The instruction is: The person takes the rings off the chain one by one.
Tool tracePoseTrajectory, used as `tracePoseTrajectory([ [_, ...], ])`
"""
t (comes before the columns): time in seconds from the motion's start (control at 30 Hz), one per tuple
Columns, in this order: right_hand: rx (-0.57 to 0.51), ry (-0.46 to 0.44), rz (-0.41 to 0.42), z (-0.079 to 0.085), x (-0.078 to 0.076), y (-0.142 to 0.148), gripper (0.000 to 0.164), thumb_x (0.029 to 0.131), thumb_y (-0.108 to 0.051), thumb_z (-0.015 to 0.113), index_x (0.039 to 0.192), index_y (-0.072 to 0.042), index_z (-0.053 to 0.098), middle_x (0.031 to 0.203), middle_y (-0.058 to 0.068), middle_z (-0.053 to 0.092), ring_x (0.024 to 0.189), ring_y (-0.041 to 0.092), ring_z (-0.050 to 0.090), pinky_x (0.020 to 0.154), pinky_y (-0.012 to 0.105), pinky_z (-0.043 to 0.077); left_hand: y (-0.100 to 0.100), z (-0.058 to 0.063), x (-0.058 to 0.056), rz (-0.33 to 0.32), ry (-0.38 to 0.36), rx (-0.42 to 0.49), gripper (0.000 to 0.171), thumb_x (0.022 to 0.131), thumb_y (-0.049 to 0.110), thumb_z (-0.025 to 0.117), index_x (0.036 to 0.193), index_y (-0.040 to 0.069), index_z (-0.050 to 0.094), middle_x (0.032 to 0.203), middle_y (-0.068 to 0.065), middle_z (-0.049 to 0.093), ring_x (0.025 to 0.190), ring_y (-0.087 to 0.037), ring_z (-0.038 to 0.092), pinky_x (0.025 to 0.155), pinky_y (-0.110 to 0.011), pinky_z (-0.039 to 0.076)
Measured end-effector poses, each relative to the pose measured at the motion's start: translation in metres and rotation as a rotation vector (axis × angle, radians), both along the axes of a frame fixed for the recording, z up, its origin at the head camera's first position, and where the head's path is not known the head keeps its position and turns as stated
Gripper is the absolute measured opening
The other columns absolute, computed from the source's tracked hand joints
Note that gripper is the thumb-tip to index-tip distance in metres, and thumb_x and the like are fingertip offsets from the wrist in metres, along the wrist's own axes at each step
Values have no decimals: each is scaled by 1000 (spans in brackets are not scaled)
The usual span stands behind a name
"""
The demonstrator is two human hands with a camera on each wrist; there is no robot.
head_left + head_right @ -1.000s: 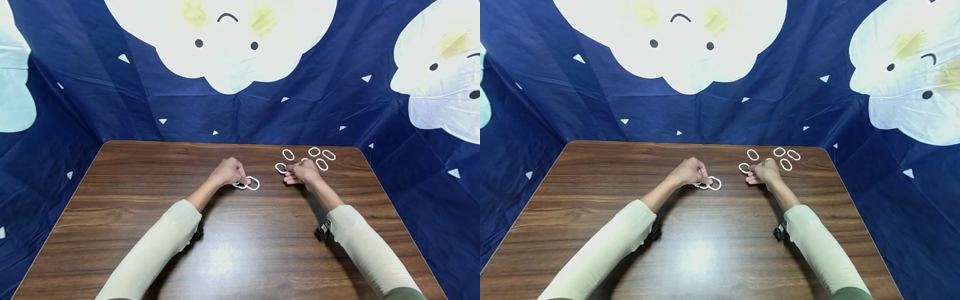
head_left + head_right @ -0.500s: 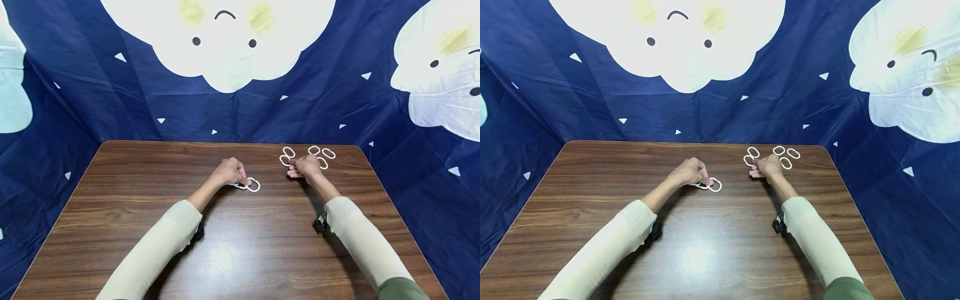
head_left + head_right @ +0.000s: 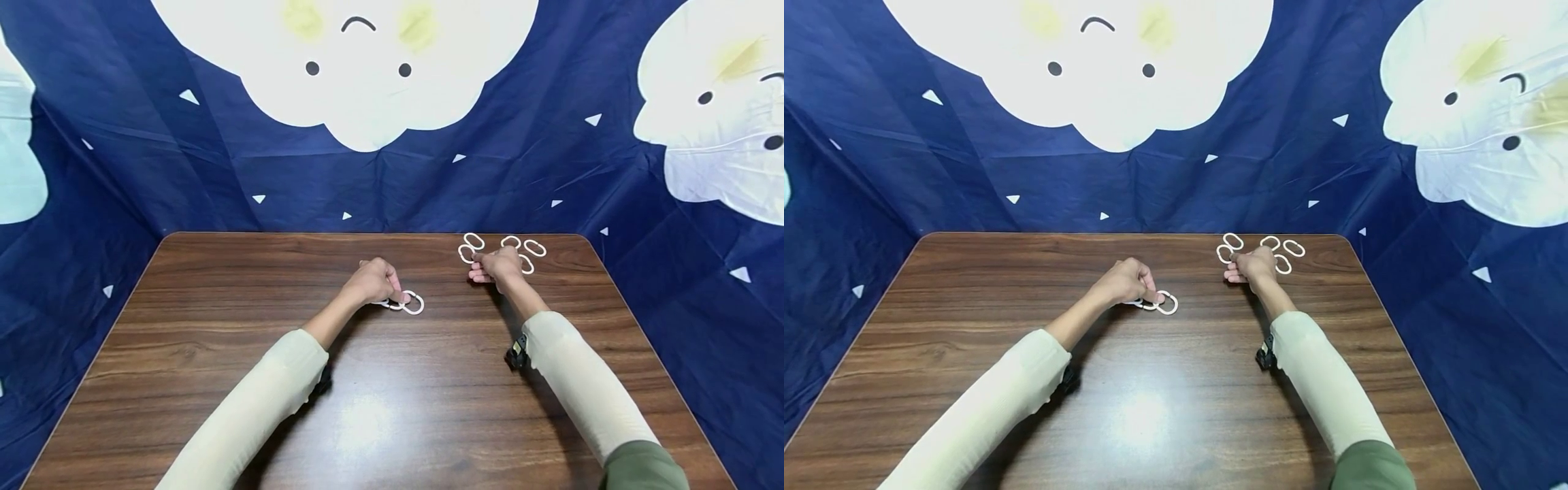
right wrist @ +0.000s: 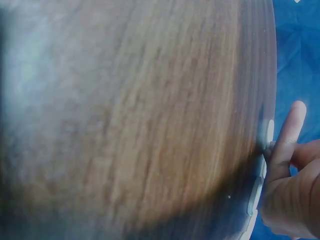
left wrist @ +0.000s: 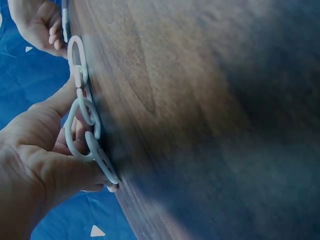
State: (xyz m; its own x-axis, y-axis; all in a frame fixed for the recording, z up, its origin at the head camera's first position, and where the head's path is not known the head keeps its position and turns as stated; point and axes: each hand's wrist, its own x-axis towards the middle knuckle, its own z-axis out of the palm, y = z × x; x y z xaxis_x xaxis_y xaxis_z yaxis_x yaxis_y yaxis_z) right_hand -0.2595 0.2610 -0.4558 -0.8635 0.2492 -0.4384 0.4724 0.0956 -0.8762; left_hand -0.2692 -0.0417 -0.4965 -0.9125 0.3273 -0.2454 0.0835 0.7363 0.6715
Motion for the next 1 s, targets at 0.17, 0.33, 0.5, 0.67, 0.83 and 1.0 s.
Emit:
tracePoseTrajectory([
  [0.17, -5, -10, -6, -1, 0, 1, 18, 113, -8, 66, 116, 10, 65, 61, -2, 72, 48, 5, 71, 55, 20, 62, 2, -4, 1, 13, -9, 20, 34, 73, 44, 108, 72, 25, 80, 97, 0, 82, 159, -50, 44, 137, -60, 33],
  [0.33, -1, -4, 13, -4, 5, 2, 19, 113, -10, 66, 114, 9, 66, 63, -2, 72, 49, 5, 71, 55, 20, 61, 1, -9, 1, -2, 0, 44, 32, 76, 42, 106, 71, 25, 80, 88, 3, 81, 153, -51, 47, 137, -61, 34],
  [0.5, 2, 3, 35, -5, 13, 2, 15, 112, -10, 66, 104, 3, 63, 63, -2, 72, 49, 5, 71, 54, 20, 61, -2, 6, 10, -43, 13, 93, 28, 81, 36, 104, 73, 23, 80, 73, 6, 77, 142, -47, 59, 142, -62, 17],
  [0.67, -13, -13, 72, -4, 19, -1, 14, 112, -7, 66, 101, 0, 61, 63, -1, 71, 49, 5, 71, 54, 20, 61, -4, 36, 27, -38, -43, 185, 22, 88, 24, 98, 86, 11, 81, 75, 0, 80, 99, -21, 75, 142, -61, -7],
  [0.83, -26, -25, 118, 0, 24, -4, 14, 113, -7, 65, 103, 2, 63, 64, -2, 70, 50, 5, 71, 54, 20, 61, -6, 45, 33, -22, -47, 219, 15, 94, 17, 93, 96, 7, 82, 81, 1, 81, 83, -10, 70, 144, -58, 7],
  [1.0, -15, -40, 158, 2, 30, -9, 15, 112, -10, 68, 106, 4, 64, 66, -2, 70, 52, 5, 72, 56, 20, 62, -8, 47, 33, -18, -4, 208, 8, 96, 13, 88, 100, 8, 83, 81, 4, 75, 82, -11, 65, 96, -37, 57],
])
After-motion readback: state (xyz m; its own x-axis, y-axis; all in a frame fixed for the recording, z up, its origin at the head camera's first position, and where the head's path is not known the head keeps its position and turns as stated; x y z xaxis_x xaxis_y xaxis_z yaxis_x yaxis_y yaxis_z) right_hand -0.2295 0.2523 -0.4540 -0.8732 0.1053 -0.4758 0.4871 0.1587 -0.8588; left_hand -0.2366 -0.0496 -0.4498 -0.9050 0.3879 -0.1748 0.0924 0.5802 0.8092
